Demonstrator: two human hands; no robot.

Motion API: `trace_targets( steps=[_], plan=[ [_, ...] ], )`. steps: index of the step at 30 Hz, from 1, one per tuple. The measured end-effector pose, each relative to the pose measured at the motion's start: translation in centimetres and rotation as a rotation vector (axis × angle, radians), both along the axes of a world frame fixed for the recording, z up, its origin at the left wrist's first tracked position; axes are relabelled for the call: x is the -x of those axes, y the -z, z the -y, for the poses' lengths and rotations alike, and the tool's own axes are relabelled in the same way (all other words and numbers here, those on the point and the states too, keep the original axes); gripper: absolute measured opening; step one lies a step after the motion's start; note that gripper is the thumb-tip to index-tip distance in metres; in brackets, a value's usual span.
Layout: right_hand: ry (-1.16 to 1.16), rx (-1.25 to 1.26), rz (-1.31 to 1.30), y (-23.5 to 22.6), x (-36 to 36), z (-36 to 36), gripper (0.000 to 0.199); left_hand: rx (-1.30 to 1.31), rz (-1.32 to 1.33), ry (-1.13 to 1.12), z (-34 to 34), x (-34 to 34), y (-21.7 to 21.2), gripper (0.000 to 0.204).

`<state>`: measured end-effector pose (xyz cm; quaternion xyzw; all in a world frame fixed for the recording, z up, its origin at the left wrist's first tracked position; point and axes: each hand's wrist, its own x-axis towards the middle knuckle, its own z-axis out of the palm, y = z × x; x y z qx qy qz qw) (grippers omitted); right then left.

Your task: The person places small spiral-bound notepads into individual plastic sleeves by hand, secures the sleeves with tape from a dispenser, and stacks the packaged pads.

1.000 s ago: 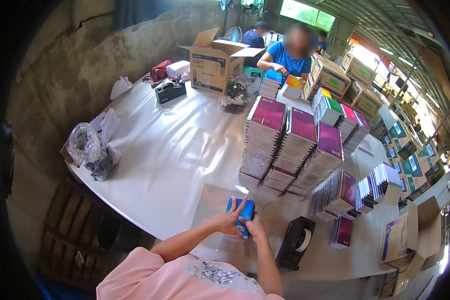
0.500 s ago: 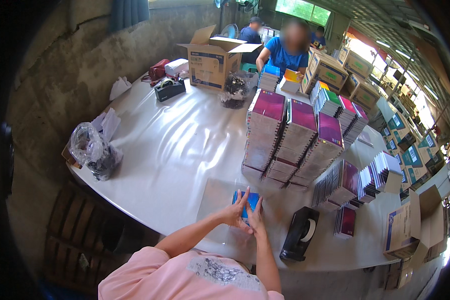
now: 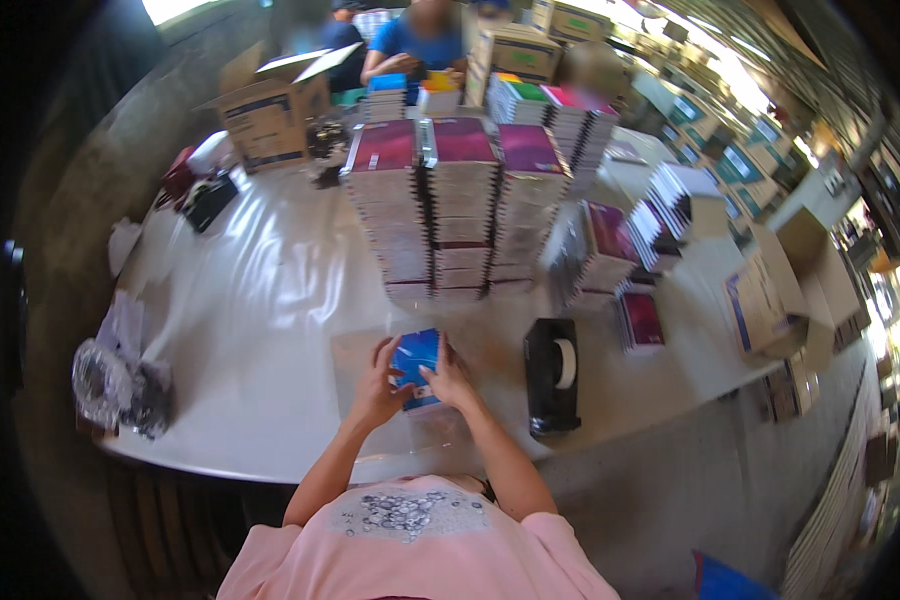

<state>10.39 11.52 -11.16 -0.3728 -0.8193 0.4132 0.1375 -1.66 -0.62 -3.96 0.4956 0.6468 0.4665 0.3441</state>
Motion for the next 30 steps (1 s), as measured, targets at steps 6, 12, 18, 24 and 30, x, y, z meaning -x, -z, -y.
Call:
trace_targets(
  steps=[6,12,18,24,30],
  plan=[
    [0.042,0.009,-0.022,-0.5,0.0,0.2,0.084,0.070,-0.598,0.068,-0.3,0.5,2.8,0.064],
    [0.056,0.047,-0.064,0.0,-0.4,0.6,0.082,0.219,-0.734,0.134,-2.6,0.0,1.2,0.067],
    [0.378,-0.151,0.176,-2.5,-4.1,3.0,0.066,0.383,-0.819,0.167,-3.0,-0.3,-0.3,0.066],
    [0.447,-0.417,0.379,1.8,-7.4,4.8,0.057,0.240,-0.843,0.166,-3.1,-0.8,1.3,0.058],
    [0.495,-0.212,0.054,1.5,-6.3,3.9,0.077,0.301,-0.866,0.193,-3.2,-0.2,0.8,0.056]
  ],
)
